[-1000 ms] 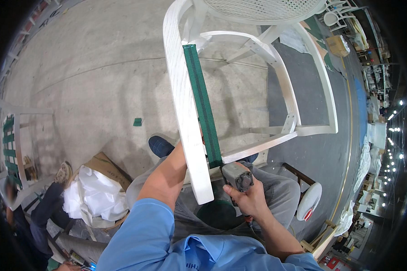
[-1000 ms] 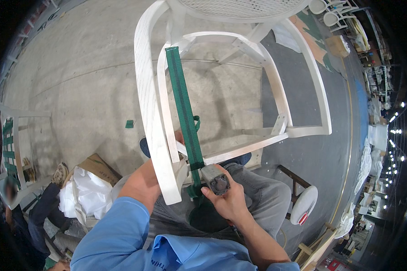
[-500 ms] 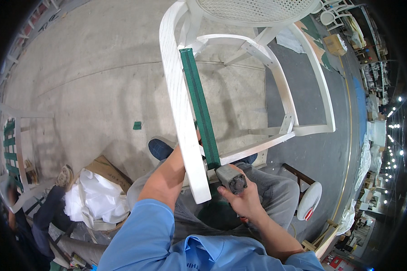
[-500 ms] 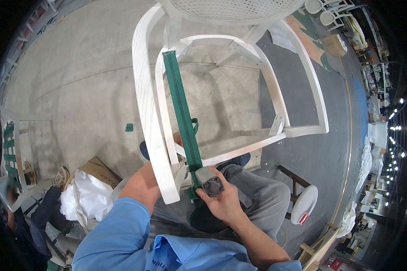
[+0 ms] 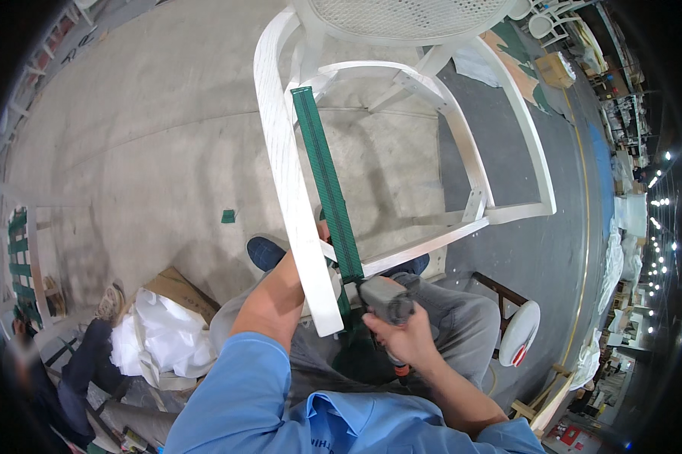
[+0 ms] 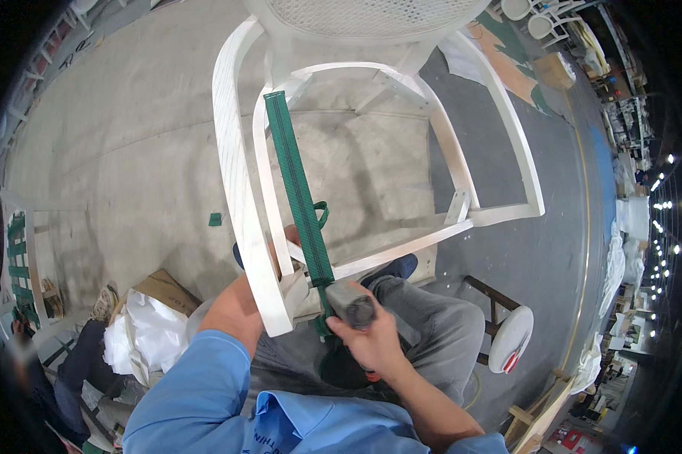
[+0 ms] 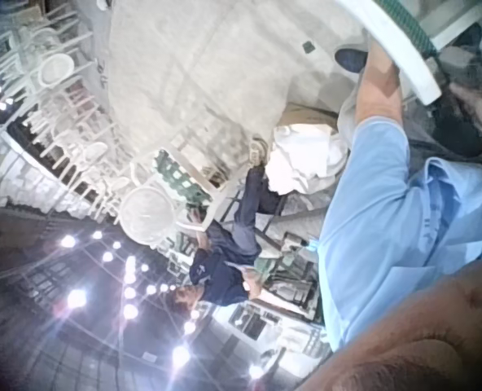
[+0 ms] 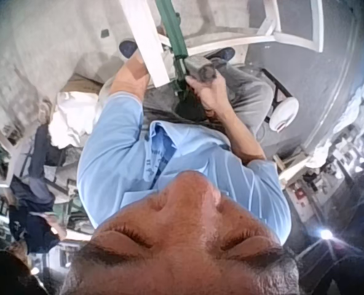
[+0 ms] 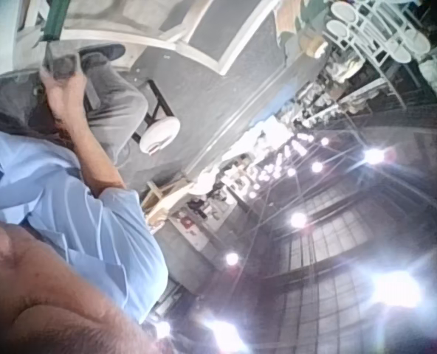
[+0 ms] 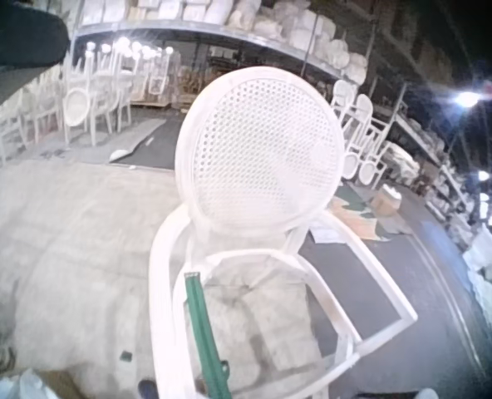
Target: The person attaches green straps to the underside of a white plastic chair using a staple gun. They position the straps, staple them in place, and trim excess material with scissors.
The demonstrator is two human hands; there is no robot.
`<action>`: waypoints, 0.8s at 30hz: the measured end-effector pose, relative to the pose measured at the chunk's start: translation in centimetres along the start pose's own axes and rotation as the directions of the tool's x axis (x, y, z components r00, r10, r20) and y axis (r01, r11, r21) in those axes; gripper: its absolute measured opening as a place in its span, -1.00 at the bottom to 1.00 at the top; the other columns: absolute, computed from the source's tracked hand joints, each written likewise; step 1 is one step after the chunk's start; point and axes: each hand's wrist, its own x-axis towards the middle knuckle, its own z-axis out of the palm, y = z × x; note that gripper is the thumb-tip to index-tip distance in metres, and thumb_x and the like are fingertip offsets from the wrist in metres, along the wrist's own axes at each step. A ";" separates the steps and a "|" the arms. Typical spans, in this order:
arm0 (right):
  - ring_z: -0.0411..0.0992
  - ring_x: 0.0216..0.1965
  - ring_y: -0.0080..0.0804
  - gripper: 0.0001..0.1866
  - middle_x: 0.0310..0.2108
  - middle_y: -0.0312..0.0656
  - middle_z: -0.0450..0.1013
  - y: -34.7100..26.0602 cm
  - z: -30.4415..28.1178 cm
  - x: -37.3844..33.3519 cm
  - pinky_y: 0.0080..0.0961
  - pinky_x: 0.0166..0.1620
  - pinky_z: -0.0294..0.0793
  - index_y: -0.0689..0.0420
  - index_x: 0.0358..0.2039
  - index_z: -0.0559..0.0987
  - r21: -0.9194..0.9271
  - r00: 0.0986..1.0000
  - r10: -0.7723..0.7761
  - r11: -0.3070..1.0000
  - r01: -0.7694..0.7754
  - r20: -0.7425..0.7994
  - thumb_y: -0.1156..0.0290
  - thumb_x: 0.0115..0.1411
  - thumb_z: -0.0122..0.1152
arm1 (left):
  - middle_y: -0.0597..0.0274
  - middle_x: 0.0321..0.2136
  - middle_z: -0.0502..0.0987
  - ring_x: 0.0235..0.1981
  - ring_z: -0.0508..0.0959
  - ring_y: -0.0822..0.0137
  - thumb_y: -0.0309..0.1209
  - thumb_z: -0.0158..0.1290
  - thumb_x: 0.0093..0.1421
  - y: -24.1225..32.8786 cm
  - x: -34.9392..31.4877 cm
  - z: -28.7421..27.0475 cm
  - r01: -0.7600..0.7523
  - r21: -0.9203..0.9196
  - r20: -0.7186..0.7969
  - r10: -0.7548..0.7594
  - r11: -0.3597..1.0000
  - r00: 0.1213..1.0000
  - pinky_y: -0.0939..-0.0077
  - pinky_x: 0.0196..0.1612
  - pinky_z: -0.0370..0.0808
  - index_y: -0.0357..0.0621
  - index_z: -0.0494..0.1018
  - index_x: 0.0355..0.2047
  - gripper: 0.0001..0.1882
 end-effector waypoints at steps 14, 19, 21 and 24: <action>0.47 -0.50 -0.51 -0.66 -0.41 -0.26 0.53 -0.4 -19.9 -13.8 -0.50 -0.46 0.50 0.26 -0.05 0.56 0.268 0.984 0.068 0.963 -0.023 -0.162 0.50 0.18 0.40 | -0.03 0.04 0.60 0.11 0.56 0.06 -0.44 0.18 0.23 -1.4 -11.5 -1.0 0.023 0.727 -0.132 0.106 0.686 0.986 0.16 0.22 0.44 -0.18 0.44 0.23 -0.47; 0.47 -0.43 -0.54 -0.50 -0.33 -0.26 0.54 1.7 -20.0 -14.7 -0.51 -0.38 0.52 0.23 0.08 0.52 0.349 0.997 -0.020 0.936 0.042 -0.068 0.50 0.13 0.47 | -0.05 0.07 0.60 0.14 0.55 0.05 -0.44 0.19 0.22 -8.2 -16.4 1.6 -0.041 0.850 -0.102 0.240 0.526 0.965 0.15 0.25 0.43 -0.17 0.43 0.26 -0.43; 0.49 -0.36 -0.52 -0.37 -0.25 -0.23 0.54 2.0 -20.1 -14.6 -0.49 -0.36 0.53 0.19 0.19 0.47 0.384 0.999 -0.037 0.923 0.035 -0.001 0.49 0.11 0.50 | -0.06 0.15 0.53 0.23 0.47 0.06 -0.41 0.22 0.20 -11.0 -16.1 4.3 -0.086 0.778 -0.210 0.386 0.623 0.898 0.16 0.31 0.33 -0.15 0.38 0.31 -0.36; 0.56 -0.30 -0.44 -0.33 -0.17 -0.17 0.55 3.0 -20.6 -15.0 -0.49 -0.37 0.56 0.17 0.22 0.45 0.370 0.991 -0.128 0.923 0.101 0.047 0.49 0.10 0.49 | -0.06 0.28 0.41 0.36 0.28 0.10 -0.35 0.27 0.19 -13.0 -15.2 8.0 -0.225 0.601 -0.296 0.474 0.767 0.829 0.18 0.38 0.18 -0.15 0.38 0.31 -0.33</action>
